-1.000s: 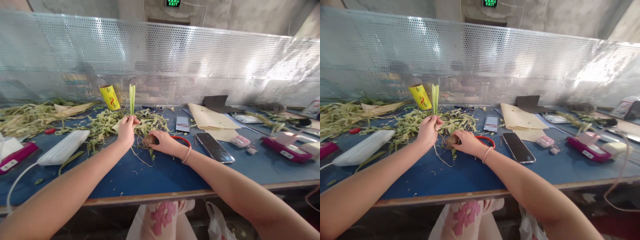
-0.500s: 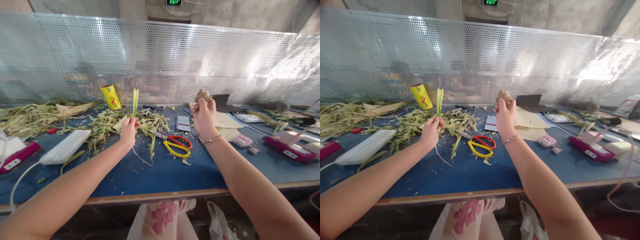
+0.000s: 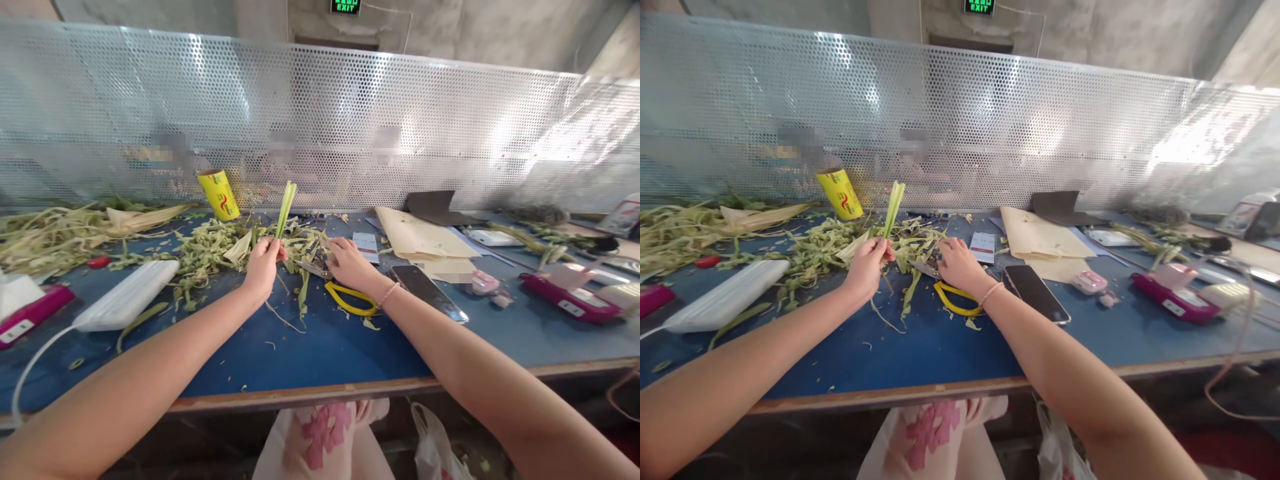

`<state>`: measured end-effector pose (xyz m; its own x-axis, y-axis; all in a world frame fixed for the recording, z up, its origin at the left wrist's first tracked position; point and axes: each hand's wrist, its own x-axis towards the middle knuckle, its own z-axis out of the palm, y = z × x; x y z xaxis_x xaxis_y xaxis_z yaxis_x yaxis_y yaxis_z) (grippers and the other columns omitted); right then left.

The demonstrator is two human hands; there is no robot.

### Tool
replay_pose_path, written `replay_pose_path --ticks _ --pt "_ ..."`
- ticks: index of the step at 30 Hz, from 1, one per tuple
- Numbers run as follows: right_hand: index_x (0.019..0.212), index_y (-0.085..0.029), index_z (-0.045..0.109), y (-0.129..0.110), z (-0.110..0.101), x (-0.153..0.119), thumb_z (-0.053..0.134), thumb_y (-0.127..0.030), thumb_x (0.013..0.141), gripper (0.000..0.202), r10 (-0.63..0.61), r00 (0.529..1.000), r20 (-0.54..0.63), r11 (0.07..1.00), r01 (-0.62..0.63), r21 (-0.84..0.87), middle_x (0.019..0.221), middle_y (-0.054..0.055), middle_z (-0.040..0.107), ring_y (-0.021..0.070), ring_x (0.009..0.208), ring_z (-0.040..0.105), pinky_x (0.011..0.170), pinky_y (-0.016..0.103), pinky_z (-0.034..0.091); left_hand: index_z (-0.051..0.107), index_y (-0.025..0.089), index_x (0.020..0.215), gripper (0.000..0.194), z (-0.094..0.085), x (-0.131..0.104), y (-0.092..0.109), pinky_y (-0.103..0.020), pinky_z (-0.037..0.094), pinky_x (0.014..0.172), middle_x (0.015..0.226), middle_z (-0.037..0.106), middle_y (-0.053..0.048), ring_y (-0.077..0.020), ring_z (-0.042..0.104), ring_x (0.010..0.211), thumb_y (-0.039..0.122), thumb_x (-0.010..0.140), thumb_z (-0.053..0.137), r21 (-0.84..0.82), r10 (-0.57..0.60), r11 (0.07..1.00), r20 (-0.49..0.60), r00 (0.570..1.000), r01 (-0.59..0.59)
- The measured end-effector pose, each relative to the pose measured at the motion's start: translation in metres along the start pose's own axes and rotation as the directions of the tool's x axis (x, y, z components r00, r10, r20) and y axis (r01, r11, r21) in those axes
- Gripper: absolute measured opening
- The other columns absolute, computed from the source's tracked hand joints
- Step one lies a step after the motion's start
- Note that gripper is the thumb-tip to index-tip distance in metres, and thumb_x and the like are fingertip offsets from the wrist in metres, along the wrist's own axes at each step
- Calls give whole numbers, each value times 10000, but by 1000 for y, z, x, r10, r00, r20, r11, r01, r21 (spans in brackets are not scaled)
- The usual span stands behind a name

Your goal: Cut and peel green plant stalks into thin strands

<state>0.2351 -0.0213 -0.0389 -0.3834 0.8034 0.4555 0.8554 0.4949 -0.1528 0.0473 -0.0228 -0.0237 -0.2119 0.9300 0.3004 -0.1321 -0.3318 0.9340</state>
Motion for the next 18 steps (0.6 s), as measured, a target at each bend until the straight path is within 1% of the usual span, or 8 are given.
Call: replay_pose_path --ticks 1,3,6,8,11,14,16,18 --pt "1207 -116 480 -4 2 0 437 -179 820 395 -55 999 1 998 55 27 1215 155 511 218 1171 418 1006 379 280 550 157 647 143 0 -1 0 -213 425 553 526 508 29 -78 488 481 188 782 513 7 -5 1000 7 1000 5" --pt "1121 -129 546 -13 7 1 460 -229 836 314 -96 992 77 995 93 43 1087 129 590 208 1080 486 984 367 297 550 156 647 140 1 -2 0 -220 435 579 533 521 25 -84 505 500 181 780 512 17 -27 1000 23 999 27" --pt "992 -153 608 -21 12 1 492 -263 837 224 -46 995 94 999 49 -24 968 103 625 214 1005 519 988 403 266 547 155 613 173 3 -2 -2 -231 450 636 564 552 10 -94 538 559 172 779 504 38 -58 998 48 997 56" --pt "895 -164 635 -21 13 2 511 -250 825 167 -5 995 97 1000 6 -9 931 89 629 206 977 531 970 387 287 552 157 592 193 3 -1 -4 -237 449 670 597 580 -3 -103 553 601 175 778 503 66 -63 996 61 996 59" --pt "797 -172 636 -15 7 5 488 -143 805 151 9 995 96 987 -24 158 885 60 636 161 896 558 872 293 377 577 163 605 177 3 1 -8 -246 437 699 650 622 -22 -126 575 669 187 770 515 120 -75 991 79 994 65" --pt "745 -157 599 -9 -4 7 460 -84 779 161 60 998 -17 941 -51 335 882 65 623 139 853 564 805 253 411 598 170 648 137 1 1 -9 -252 426 708 734 659 -39 -148 588 738 201 761 528 170 -112 981 104 988 93" --pt "753 -158 564 -8 -11 6 449 -110 787 129 135 987 -87 877 -78 475 825 53 618 127 778 573 773 259 423 604 174 678 109 1 -1 -7 -258 425 715 813 673 -50 -159 591 781 217 756 541 170 -139 979 135 981 116" --pt "790 -170 526 -10 -19 5 439 -179 810 90 176 981 -87 760 -78 645 724 19 614 117 673 570 693 257 435 608 180 696 99 2 -4 -4 -263 421 754 873 673 -56 -164 589 834 232 755 547 160 -130 982 191 973 100"
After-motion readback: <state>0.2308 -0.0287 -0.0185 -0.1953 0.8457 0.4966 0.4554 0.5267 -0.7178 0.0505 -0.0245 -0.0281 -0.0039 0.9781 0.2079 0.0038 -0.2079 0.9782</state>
